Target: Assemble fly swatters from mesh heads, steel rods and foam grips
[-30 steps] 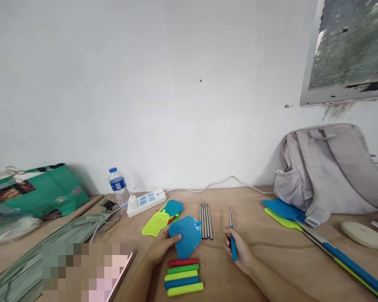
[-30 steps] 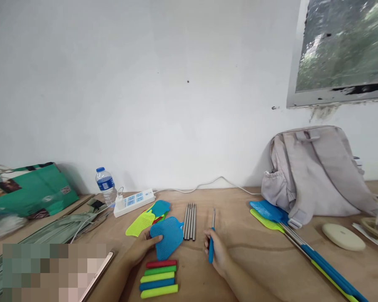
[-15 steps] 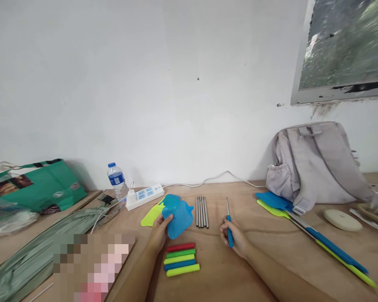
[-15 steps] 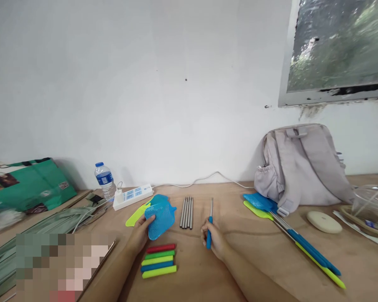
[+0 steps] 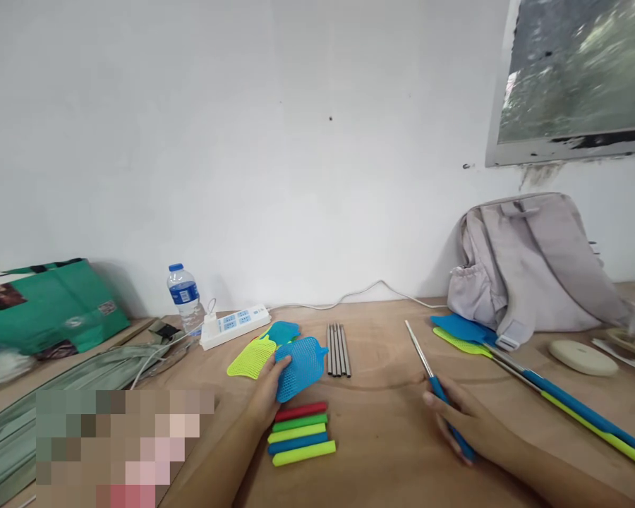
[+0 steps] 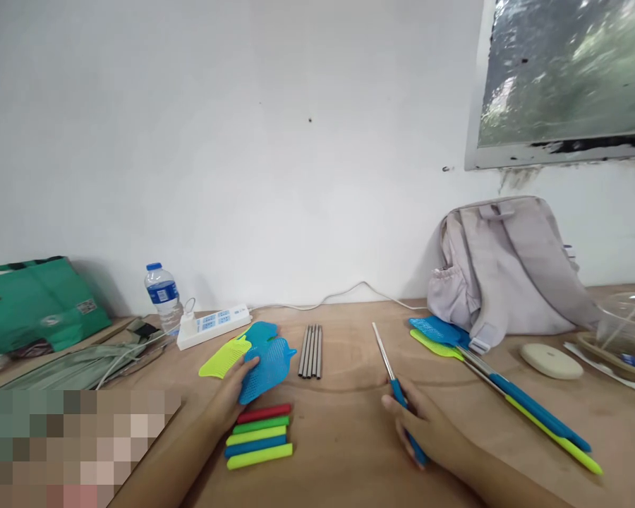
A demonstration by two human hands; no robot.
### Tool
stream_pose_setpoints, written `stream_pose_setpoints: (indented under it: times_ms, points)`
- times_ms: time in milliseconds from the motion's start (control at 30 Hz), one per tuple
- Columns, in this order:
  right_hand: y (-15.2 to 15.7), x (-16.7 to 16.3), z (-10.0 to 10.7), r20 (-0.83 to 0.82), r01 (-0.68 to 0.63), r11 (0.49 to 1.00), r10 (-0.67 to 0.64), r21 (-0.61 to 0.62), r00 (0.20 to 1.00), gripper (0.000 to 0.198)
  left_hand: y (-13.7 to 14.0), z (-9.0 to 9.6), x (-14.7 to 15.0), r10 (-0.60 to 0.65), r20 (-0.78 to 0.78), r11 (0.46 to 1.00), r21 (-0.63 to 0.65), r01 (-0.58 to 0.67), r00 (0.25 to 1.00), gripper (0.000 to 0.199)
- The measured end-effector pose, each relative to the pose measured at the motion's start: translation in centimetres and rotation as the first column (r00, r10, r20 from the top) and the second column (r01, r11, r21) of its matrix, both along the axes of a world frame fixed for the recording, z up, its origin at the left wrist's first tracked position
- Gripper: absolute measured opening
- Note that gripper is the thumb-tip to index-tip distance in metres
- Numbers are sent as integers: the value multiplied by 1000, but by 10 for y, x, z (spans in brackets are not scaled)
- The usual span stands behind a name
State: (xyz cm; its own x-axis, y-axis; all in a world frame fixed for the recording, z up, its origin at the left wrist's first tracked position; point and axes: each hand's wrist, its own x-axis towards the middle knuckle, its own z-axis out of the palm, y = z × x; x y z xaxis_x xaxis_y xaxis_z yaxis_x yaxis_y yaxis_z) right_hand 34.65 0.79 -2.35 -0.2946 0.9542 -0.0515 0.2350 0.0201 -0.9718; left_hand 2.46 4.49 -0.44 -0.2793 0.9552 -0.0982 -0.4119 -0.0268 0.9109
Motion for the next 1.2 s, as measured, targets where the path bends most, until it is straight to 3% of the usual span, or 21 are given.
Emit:
stream_pose_setpoints:
  times_ms: [267, 467, 667, 833, 1200]
  points:
    - [8, 14, 8, 190, 104, 994, -111, 45, 975, 45, -11, 8, 8, -226, -31, 974, 6, 226, 974, 39]
    - [-1, 10, 22, 240, -79, 949, 4, 304, 971, 32, -13, 6, 11, -314, -50, 945, 81, 317, 948, 42]
    - [0, 11, 16, 255, -30, 940, -62, 341, 965, 32, -12, 3, 8, -347, -95, 931, 89, 355, 933, 42]
    - [1, 11, 13, 234, -66, 919, -29, 390, 972, 32, -13, 3, 7, -364, -107, 926, 68, 372, 925, 44]
    - [-1, 10, 17, 291, -162, 915, 52, 369, 955, 33, -15, 3, 9, -419, -97, 902, 65, 426, 903, 43]
